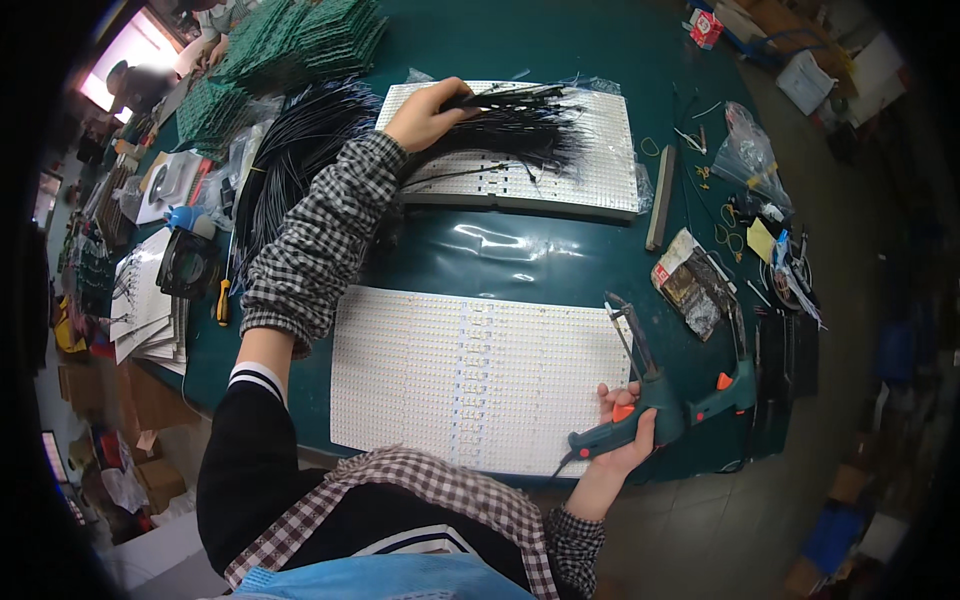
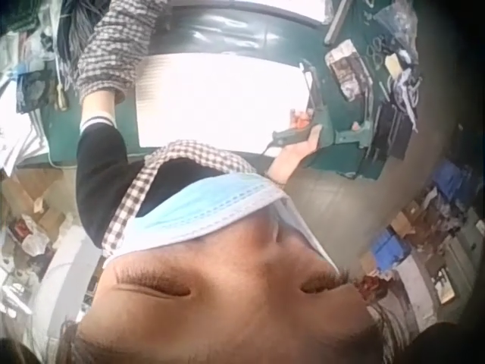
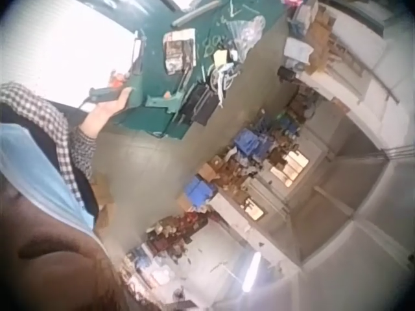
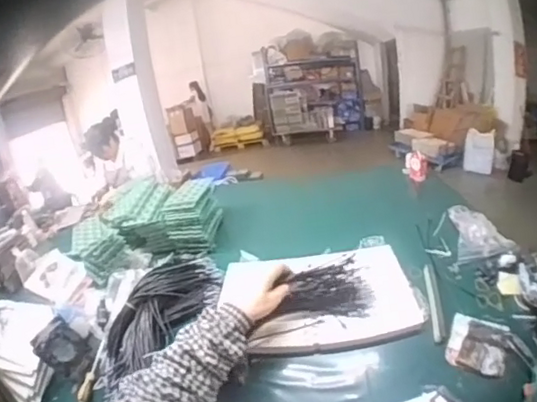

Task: The person connects wires to an LED light panel using a soldering iron at an assembly station.

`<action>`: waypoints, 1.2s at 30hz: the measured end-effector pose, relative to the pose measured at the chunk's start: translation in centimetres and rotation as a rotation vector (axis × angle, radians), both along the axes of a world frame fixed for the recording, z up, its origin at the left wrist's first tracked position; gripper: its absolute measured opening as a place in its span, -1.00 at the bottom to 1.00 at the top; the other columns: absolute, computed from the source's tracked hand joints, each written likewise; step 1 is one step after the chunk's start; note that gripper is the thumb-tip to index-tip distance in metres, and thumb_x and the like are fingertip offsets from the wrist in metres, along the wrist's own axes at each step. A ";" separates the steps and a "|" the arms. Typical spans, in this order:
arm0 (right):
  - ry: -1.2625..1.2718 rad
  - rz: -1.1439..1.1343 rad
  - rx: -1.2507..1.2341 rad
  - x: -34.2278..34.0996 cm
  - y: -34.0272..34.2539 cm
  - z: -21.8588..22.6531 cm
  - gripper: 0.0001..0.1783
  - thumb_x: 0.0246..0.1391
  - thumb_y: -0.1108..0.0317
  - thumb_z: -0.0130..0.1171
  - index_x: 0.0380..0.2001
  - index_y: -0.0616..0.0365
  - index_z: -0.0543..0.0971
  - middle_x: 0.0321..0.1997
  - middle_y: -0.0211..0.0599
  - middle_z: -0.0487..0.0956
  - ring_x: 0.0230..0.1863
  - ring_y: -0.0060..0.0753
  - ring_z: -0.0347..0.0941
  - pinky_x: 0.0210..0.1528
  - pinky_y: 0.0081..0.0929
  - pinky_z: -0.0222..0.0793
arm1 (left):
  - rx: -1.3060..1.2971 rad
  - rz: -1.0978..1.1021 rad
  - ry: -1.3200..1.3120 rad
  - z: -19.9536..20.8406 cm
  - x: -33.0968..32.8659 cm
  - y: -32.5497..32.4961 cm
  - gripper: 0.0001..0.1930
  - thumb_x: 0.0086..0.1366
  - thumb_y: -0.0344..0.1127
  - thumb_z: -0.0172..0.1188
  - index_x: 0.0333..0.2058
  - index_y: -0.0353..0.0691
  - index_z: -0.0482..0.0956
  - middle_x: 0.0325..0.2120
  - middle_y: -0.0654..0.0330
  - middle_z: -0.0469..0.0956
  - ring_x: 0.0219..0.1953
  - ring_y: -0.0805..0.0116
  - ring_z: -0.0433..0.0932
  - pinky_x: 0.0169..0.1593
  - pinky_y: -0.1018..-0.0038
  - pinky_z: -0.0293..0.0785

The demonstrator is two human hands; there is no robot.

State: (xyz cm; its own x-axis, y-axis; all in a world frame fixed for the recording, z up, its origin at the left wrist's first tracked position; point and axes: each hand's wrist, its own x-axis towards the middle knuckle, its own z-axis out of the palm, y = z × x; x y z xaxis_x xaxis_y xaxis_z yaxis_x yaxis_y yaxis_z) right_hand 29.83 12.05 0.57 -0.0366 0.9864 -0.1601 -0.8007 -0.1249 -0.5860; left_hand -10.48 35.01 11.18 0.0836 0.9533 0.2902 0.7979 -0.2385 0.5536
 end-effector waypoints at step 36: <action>0.096 -0.019 -0.062 -0.6 0.4 0.5 -0.52 0.12 0.09 -0.01 -0.10 0.31 0.33 -0.37 -0.22 0.49 -0.26 -0.32 0.42 0.10 -0.22 0.23 | 0.163 0.019 0.967 22.6 5.5 -7.9 -0.80 0.15 -0.28 0.03 -0.38 -0.33 0.47 -0.51 -0.06 0.49 -0.41 0.01 0.51 -0.29 0.25 0.44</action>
